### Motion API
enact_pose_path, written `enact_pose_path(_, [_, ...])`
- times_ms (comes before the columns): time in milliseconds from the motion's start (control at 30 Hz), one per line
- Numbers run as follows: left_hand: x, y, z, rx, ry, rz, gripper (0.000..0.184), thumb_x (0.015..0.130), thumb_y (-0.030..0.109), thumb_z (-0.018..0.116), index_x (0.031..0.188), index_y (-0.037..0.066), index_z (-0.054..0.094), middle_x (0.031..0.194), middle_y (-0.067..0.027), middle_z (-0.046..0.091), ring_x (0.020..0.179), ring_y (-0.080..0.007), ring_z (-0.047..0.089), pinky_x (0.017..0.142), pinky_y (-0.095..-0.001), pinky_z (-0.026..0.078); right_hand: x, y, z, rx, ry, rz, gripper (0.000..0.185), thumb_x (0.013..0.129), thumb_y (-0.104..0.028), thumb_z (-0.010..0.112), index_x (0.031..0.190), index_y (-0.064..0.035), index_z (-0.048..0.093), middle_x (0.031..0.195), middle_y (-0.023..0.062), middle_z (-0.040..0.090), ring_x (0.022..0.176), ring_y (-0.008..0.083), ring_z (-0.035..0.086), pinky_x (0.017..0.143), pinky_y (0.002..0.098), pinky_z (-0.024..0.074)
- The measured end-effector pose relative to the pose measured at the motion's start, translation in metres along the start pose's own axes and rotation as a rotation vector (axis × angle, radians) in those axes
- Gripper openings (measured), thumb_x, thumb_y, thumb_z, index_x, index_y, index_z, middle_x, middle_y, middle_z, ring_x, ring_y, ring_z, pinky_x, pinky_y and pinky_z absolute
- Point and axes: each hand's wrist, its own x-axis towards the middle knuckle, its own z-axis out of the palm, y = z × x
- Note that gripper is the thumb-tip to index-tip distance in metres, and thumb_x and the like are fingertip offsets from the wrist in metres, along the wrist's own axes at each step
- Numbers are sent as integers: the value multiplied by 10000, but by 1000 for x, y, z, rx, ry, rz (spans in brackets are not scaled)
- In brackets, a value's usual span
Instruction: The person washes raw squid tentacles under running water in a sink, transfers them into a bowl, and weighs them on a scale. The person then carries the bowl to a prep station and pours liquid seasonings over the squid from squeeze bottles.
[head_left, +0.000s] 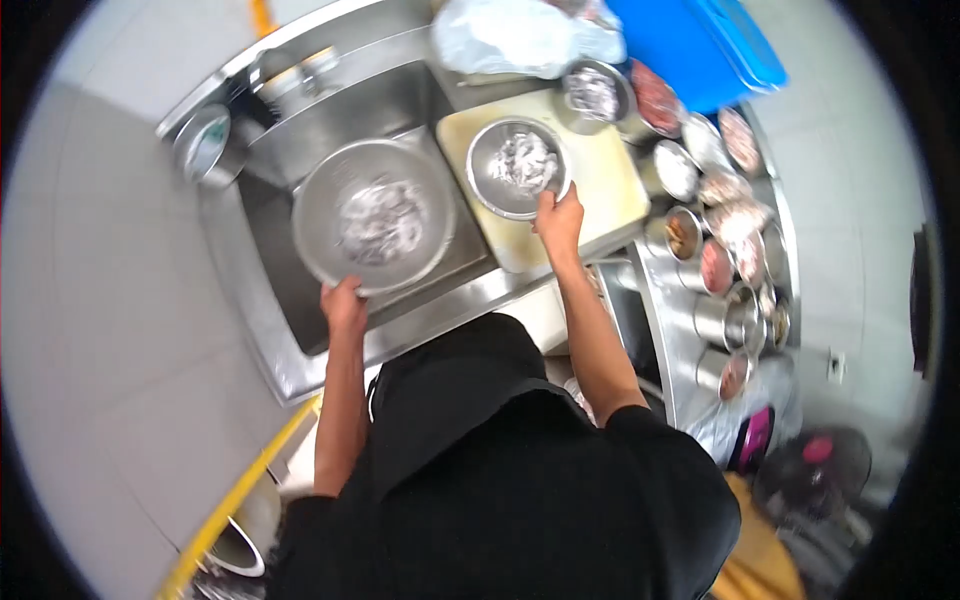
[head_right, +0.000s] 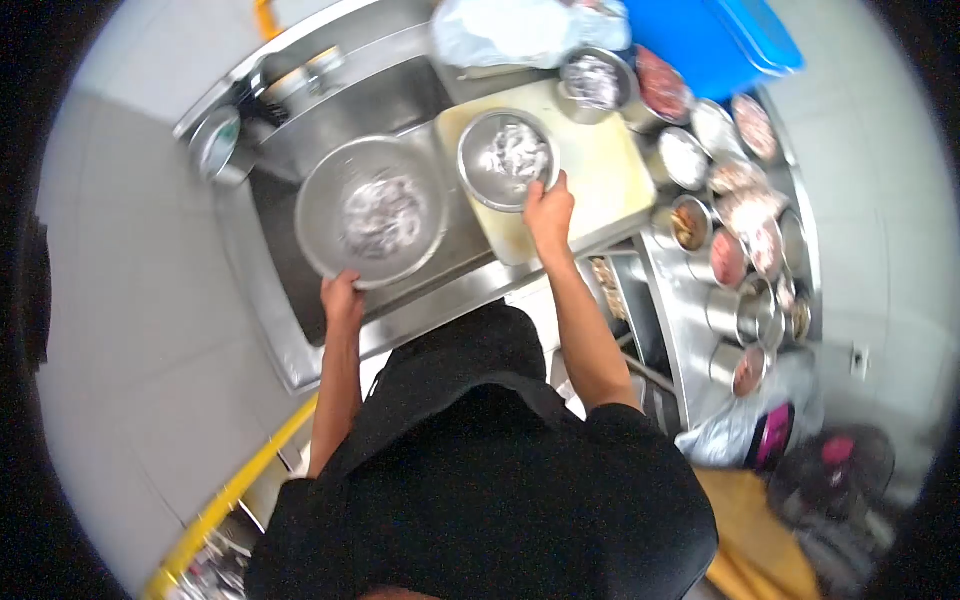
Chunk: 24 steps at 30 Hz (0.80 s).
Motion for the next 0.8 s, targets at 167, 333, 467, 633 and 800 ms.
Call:
enact_pose_path(167, [-9, -12, 21, 23, 69, 71, 431, 694, -77, 525, 1111, 25, 493, 988, -96, 590, 839, -235, 612, 643, -354, 535, -47, -104, 40, -152, -244, -613, 708, 714, 79, 513, 1376, -137, 385, 1159, 222, 536, 900, 386, 600, 719, 419, 507])
enact_pose_path(333, [-21, -13, 24, 94, 95, 105, 348, 700, -62, 531, 1033, 36, 508, 871, -73, 603, 643, -159, 593, 424, -261, 422, -22, -116, 39, -91, -148, -732, 746, 678, 99, 500, 1383, -112, 378, 1323, 172, 450, 991, 365, 587, 737, 385, 520])
enact_pose_path(467, [-41, -9, 34, -36, 142, 145, 321, 701, -65, 540, 999, 54, 521, 842, -54, 601, 613, -131, 568, 432, -239, 409, 20, -63, 31, 127, 24, -389, 586, 786, 69, 443, 1361, 8, 345, 1094, 262, 592, 949, 347, 628, 780, 371, 517])
enact_pose_path(633, [-58, 4, 29, -86, 201, 179, 300, 701, -71, 543, 968, 65, 526, 824, -46, 598, 616, -130, 565, 472, -242, 422, 46, 22, 15, 446, -463, 421, 493, 876, -139, 551, 1279, 86, 378, 985, 281, 605, 936, 371, 612, 864, 389, 482])
enact_pose_path(800, [-46, 1, 28, -160, 140, 234, 347, 690, -73, 559, 998, 84, 535, 857, -23, 602, 682, -142, 586, 517, -259, 455, 18, -50, 4, -101, 258, -580, 452, 846, -216, 630, 1185, 36, 471, 1012, 175, 601, 939, 309, 577, 863, 394, 458])
